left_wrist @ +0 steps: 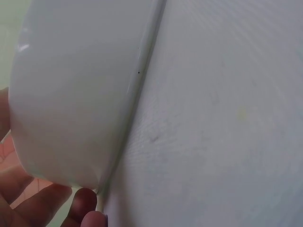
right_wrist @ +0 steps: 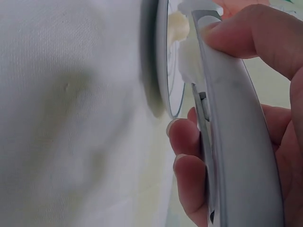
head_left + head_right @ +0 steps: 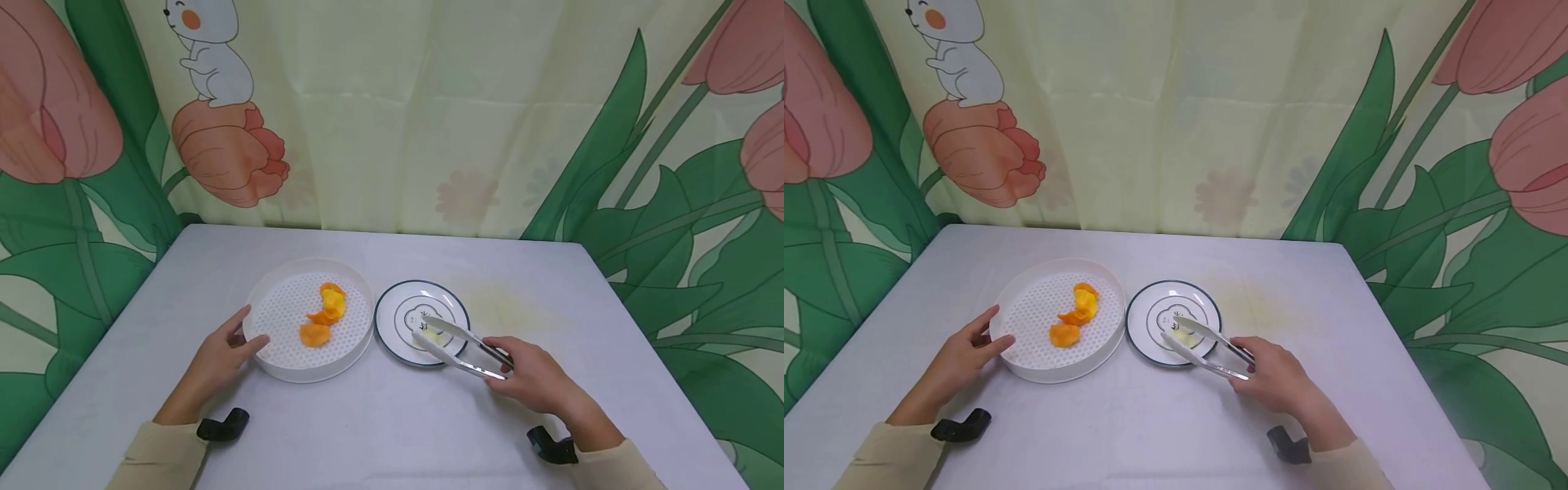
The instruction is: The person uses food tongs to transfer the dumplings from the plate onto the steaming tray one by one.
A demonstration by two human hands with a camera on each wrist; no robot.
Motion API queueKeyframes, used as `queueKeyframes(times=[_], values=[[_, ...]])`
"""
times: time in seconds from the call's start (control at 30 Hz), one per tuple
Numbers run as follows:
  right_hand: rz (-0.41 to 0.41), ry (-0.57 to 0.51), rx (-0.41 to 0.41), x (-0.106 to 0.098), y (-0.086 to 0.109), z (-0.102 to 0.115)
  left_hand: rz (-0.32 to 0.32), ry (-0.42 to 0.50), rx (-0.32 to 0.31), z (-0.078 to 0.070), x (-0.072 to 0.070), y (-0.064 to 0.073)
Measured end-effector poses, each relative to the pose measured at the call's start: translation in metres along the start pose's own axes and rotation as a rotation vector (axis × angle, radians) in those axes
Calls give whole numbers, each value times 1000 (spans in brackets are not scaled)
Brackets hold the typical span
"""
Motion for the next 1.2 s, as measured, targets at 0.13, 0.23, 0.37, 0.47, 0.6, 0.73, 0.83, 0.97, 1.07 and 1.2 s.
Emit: queueKeyframes(times=[0.13, 0.23, 0.37, 0.47, 0.6, 0.73, 0.83, 0.97, 1.07, 1.2], values=[[31, 1, 40, 0, 1, -2, 7, -5, 2, -1, 0, 1], [45, -6, 50, 1, 1, -2, 13, -10, -5, -1, -1, 2], [45, -13, 42, 1, 1, -1, 13, -1, -15, 0, -1, 2], [39, -9, 38, 0, 0, 1, 11, 3, -9, 0, 0, 2], [27, -11, 23, 1, -1, 2, 4, -1, 7, 1, 1, 0], [14, -19, 10, 1, -1, 3, 5, -3, 12, 2, 0, 1], [-4, -28, -2, -1, -2, 6, 6, -3, 10, 2, -1, 3], [-35, -34, -38, -5, -6, 13, -2, -5, 11, -1, -1, 3], [-54, -36, -85, -7, -10, 22, -3, -8, 11, -1, -2, 2], [-74, -47, -164, -9, -16, 39, 4, -8, 4, 0, -2, 1]])
Point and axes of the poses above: each hand's wrist, its own y-axis away from the middle knuckle, its own x-axis out of the palm, z = x × y, the point moved 4 cm from there along -y, towards the middle knuckle, and after that the axes turned 2 degrees about -y, right-handed, at the moved point
